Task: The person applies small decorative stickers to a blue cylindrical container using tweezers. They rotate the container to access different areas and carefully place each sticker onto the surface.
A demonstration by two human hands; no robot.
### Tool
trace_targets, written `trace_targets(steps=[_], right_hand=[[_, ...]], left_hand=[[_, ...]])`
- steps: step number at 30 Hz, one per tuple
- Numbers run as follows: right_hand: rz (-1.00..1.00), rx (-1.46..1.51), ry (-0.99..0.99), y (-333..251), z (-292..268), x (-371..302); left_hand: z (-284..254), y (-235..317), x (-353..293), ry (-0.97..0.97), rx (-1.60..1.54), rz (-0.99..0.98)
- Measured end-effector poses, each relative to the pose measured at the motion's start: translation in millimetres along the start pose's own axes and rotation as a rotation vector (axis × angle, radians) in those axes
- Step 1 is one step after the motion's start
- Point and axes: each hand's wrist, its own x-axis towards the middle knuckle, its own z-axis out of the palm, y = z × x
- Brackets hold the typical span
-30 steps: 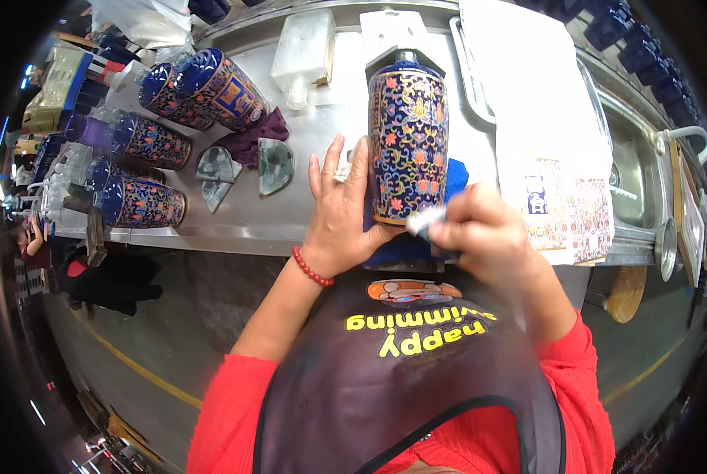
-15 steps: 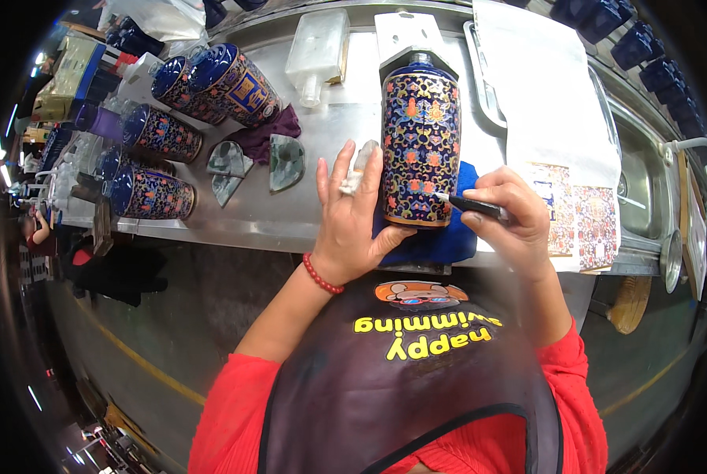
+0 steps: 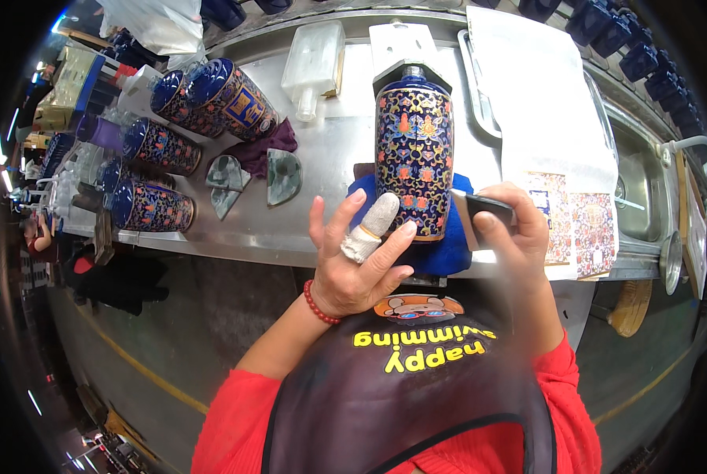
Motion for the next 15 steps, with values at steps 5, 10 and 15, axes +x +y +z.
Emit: trace_targets(steps=[5, 10, 15], right_hand=[[-0.020, -0.107, 0.176, -3.6, -11.7, -6.5], [-0.293, -0.161, 0.111, -24.4, -25.9, 0.4], [-0.713, -0.412, 0.220, -80.7, -47.3, 3.1]], left_hand=[[-9.9, -2.9, 4.2, 0.060, -0.062, -0.037], [-21.9, -6.3, 5.5, 0.139, -0.127, -0.093], [-45.9, -7.7, 19.5, 0.264, -0.367, -0.117]])
